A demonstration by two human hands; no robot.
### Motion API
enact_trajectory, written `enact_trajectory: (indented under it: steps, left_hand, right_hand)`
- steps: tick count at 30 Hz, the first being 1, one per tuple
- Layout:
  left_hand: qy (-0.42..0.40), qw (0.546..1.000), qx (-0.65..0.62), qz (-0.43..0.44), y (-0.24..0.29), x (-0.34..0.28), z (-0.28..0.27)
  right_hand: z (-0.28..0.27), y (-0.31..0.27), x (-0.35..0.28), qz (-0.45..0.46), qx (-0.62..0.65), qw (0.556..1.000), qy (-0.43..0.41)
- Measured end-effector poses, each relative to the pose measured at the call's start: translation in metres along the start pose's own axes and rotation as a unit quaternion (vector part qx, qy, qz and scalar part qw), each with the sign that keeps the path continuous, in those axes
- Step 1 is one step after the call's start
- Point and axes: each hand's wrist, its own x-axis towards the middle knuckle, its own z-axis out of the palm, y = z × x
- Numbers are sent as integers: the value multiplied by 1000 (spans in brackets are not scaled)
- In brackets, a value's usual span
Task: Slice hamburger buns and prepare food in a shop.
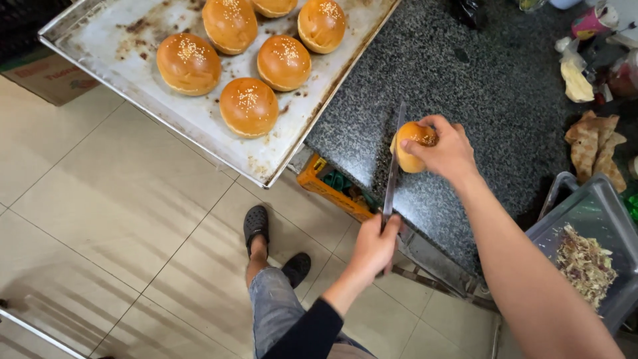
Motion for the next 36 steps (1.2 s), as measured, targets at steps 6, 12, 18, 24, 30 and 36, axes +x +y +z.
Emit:
enact_trajectory:
  steps: [6,12,18,24,30,36]
  left_hand:
    - [10,1000,4,-23,3,17,3]
    - [75,971,121,194,-51,28,4]
    - [38,988,119,93,-22,22,4]
    - [67,955,170,231,-57,36,4]
    - [8,989,128,79,-27,21,3]
    - [28,983,142,111,-42,27,6]
  right_hand:
    - [6,2,-1,-17,0,1000,13]
    - [5,4,3,16,14,1000,6]
    - [5,3,0,7,5,1000,14]
    - [2,-1,1,37,19,999,4]
    - [6,7,1,24,29,999,5]
    - [-3,-9,-6,49,79,996,1]
